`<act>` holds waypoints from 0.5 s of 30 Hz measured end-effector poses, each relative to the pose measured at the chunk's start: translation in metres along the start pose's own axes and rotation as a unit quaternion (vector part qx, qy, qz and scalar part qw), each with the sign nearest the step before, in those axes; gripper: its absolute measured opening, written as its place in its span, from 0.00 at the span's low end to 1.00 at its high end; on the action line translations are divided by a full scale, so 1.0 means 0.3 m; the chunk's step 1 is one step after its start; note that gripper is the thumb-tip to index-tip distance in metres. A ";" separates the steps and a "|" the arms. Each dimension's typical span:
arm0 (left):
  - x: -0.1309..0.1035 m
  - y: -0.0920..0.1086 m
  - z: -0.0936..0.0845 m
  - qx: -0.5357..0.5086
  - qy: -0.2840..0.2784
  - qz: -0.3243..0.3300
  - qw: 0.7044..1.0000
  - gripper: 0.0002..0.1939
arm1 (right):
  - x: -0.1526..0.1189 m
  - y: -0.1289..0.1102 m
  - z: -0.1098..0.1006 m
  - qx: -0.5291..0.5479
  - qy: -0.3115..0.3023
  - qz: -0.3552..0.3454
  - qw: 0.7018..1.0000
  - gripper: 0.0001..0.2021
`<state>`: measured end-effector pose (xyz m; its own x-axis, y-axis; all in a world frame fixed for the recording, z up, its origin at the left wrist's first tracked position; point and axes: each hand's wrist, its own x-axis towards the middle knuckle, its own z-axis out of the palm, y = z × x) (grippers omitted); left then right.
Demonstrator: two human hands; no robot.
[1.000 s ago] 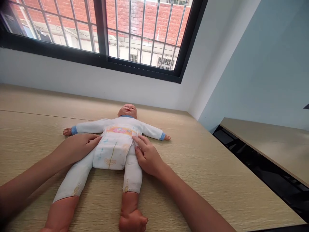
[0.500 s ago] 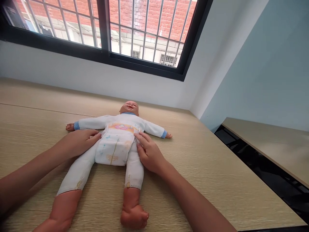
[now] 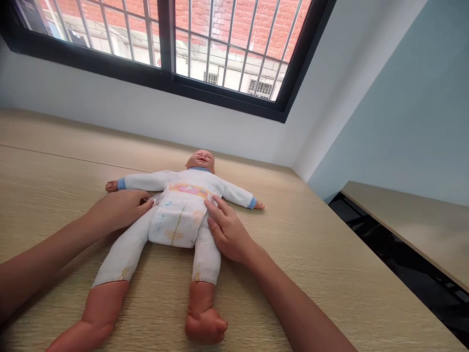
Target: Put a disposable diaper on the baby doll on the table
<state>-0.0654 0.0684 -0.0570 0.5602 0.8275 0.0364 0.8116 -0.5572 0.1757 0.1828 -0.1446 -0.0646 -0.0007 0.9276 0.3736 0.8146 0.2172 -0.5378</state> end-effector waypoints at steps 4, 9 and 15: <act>-0.002 -0.010 0.011 -0.005 0.011 0.005 1.000 0.22 | 0.000 -0.017 -0.002 -0.020 -0.024 0.023 0.999 0.27; 0.009 -0.032 0.036 -0.032 0.046 0.023 0.998 0.22 | 0.012 -0.040 0.000 -0.041 -0.017 0.015 0.999 0.28; 0.016 -0.038 0.035 -0.017 0.033 0.036 0.999 0.24 | 0.031 -0.069 -0.006 -0.128 0.011 -0.005 0.992 0.27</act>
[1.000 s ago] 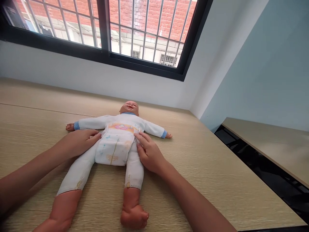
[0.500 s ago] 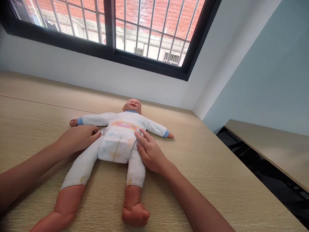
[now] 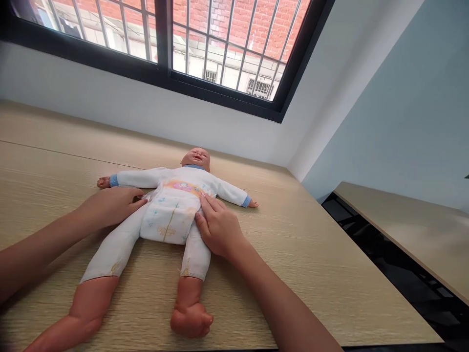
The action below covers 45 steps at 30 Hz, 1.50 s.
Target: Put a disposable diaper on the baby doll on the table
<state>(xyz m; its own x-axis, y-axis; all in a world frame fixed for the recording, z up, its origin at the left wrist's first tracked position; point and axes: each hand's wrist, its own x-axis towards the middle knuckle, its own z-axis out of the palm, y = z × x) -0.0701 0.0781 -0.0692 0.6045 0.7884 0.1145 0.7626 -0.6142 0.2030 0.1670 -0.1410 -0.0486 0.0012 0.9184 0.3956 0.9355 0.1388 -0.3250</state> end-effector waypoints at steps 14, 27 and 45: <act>0.001 -0.004 0.007 -0.010 0.002 0.013 1.000 0.24 | 0.092 0.045 0.025 0.015 0.110 0.067 0.992 0.09; -0.016 0.015 -0.008 0.004 -0.003 -0.003 1.000 0.22 | 0.117 0.115 0.034 -0.060 0.117 0.144 0.981 0.14; -0.040 0.102 -0.054 -0.084 0.167 0.086 0.979 0.16 | 0.040 0.147 -0.083 -0.197 0.053 0.259 0.944 0.13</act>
<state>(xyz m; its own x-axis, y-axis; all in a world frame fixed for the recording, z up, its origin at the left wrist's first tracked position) -0.0577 0.0504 -0.0486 0.5904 0.6579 0.4675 0.5901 -0.7471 0.3061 0.2171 -0.1329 -0.0369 0.5100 0.7807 0.3612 0.8587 -0.4864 -0.1611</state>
